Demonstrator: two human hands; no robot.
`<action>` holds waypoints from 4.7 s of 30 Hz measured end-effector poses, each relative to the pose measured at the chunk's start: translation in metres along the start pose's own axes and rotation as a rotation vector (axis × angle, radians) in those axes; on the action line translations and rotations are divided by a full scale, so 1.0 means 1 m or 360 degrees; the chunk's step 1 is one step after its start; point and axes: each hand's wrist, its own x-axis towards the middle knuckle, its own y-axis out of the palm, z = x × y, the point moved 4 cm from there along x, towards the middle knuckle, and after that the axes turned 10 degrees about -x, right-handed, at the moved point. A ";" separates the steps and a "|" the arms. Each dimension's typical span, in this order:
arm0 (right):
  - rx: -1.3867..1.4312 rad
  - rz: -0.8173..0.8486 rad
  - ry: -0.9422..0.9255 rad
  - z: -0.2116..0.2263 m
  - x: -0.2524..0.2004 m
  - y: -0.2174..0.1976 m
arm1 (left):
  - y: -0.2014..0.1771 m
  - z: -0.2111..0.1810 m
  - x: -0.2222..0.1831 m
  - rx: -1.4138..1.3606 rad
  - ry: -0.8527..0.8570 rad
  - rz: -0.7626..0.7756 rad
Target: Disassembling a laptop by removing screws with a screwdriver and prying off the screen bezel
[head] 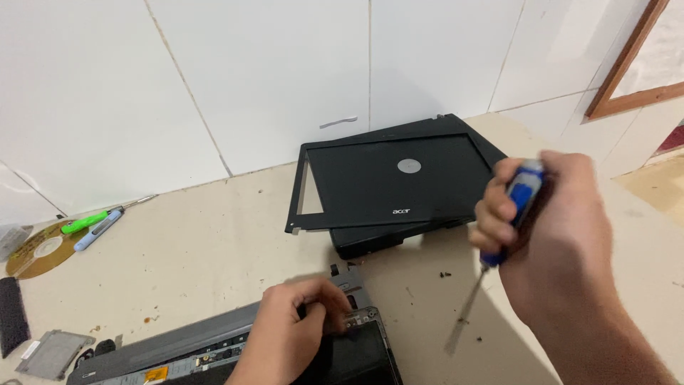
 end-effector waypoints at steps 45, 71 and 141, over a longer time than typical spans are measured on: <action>-0.3192 0.0582 0.0207 -0.076 -0.037 0.026 | -0.141 0.014 -0.113 0.0816 0.0219 -0.0744; -0.2036 -0.0046 -0.0012 -0.030 -0.077 0.066 | -0.153 0.060 -0.096 0.1394 0.0144 -0.0147; -0.2482 0.0873 -0.0146 -0.063 -0.061 0.072 | -0.171 0.075 -0.108 0.1709 -0.0919 -0.0352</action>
